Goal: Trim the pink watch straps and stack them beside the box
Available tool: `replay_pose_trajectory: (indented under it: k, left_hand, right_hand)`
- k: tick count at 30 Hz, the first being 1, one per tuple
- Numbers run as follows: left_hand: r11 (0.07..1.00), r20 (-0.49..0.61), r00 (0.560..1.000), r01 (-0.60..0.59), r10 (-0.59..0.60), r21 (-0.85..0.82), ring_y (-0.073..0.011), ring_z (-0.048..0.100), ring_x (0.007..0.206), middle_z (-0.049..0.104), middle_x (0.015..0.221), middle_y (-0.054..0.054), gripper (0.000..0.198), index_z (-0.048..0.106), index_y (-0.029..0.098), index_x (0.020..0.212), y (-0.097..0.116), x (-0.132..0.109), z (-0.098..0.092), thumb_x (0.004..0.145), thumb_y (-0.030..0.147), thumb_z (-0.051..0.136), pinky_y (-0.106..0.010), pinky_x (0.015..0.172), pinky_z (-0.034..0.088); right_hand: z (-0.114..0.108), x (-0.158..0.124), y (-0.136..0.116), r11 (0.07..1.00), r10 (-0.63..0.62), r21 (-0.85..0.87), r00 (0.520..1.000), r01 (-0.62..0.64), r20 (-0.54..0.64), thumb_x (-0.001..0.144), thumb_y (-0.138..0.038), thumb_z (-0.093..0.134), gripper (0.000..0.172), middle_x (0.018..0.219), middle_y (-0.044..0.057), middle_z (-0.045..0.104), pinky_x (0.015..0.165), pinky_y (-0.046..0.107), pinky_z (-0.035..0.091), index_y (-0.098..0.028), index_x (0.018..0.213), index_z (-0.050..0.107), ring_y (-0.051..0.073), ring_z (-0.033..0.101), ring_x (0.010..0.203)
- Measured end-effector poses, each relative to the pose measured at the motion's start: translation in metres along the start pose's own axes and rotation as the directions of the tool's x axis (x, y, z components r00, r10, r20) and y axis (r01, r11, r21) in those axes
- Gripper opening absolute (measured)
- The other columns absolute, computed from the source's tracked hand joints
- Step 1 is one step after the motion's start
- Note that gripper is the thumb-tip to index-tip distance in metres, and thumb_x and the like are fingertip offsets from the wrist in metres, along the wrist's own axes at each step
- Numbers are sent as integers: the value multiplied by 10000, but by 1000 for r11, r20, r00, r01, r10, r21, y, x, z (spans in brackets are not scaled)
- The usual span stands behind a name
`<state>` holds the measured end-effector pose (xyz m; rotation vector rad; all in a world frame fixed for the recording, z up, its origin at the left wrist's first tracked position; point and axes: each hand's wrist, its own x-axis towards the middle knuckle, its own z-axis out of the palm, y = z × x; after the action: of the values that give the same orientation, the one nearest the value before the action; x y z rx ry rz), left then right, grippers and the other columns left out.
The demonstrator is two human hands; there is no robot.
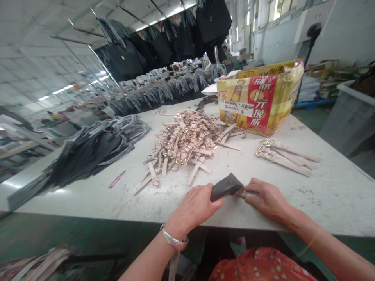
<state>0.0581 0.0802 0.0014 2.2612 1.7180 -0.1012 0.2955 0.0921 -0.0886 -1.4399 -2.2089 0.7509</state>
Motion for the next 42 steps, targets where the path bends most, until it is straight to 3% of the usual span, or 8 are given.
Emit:
replay_pose_trajectory:
  k: [6, 9, 14, 18, 24, 28, 35, 42]
  left_hand:
    - [995, 31, 995, 97, -97, 10, -208, 637, 767, 670, 827, -60, 361, 593, 204, 922, -9, -16, -5, 829, 521, 449, -260, 605, 404]
    - [997, 63, 995, 73, -75, 24, -211, 638, 787, 673, 841, -54, 335, 590, 212, 936, -2, -24, -2, 832, 502, 457, -266, 630, 412]
    - [997, 57, 995, 79, -81, 23, -212, 644, 835, 680, 898, -75, 333, 589, 196, 973, 17, -13, 3, 840, 471, 456, -264, 671, 424]
    - [995, 26, 994, 102, -103, 17, -215, 644, 861, 685, 919, -89, 350, 594, 186, 983, 19, -3, 4, 836, 475, 464, -262, 679, 425]
    - [991, -42, 991, 130, -130, 0, -219, 641, 828, 683, 915, -102, 404, 592, 182, 995, 2, -11, 8, 839, 523, 442, -269, 650, 423]
    - [991, -28, 992, 124, -125, -58, -213, 637, 816, 686, 909, -89, 397, 602, 197, 983, -4, -17, 12, 827, 530, 454, -265, 644, 413]
    - [983, -24, 988, 151, -154, -108, -199, 623, 789, 682, 876, -76, 430, 612, 168, 944, -13, 1, 14, 799, 550, 474, -252, 631, 404]
    - [935, 42, 968, 250, -248, -250, -206, 626, 758, 678, 809, -49, 372, 607, 156, 932, -46, 8, 18, 785, 470, 471, -287, 688, 471]
  right_hand:
    - [2, 0, 0, 1000, 21, 0, 1000, -21, -22, 769, -243, 566, 241, 855, 2, 604, 717, 254, 385, -292, 961, 702, 158, 584, 776]
    - [2, 0, -1, 1000, 17, 9, 999, -16, -32, 784, -258, 561, 213, 854, 3, 607, 718, 254, 388, -289, 938, 705, 160, 587, 781]
    - [1, 1, -3, 1000, 13, 20, 999, -12, -41, 822, -314, 537, 197, 830, 13, 605, 704, 254, 396, -266, 907, 708, 166, 580, 781]
    - [2, 2, -2, 999, 28, 19, 997, -27, -69, 789, -274, 558, 193, 831, 13, 603, 712, 250, 392, -260, 911, 707, 167, 571, 796]
    - [4, 0, -3, 1000, 27, -1, 996, -27, -89, 770, -236, 550, 235, 842, 8, 595, 712, 248, 383, -276, 944, 702, 159, 571, 792]
    - [4, -1, -5, 999, 34, 9, 996, -34, -82, 773, -250, 548, 219, 850, 16, 601, 726, 249, 391, -260, 925, 704, 167, 579, 806]
    - [6, 1, -5, 998, 54, 34, 995, -52, -82, 768, -220, 533, 211, 851, 13, 591, 731, 245, 398, -246, 912, 685, 160, 584, 802]
    - [9, 2, -6, 995, 67, 73, 995, -61, -78, 820, -241, 494, 182, 852, 25, 588, 716, 265, 420, -235, 933, 636, 174, 590, 804]
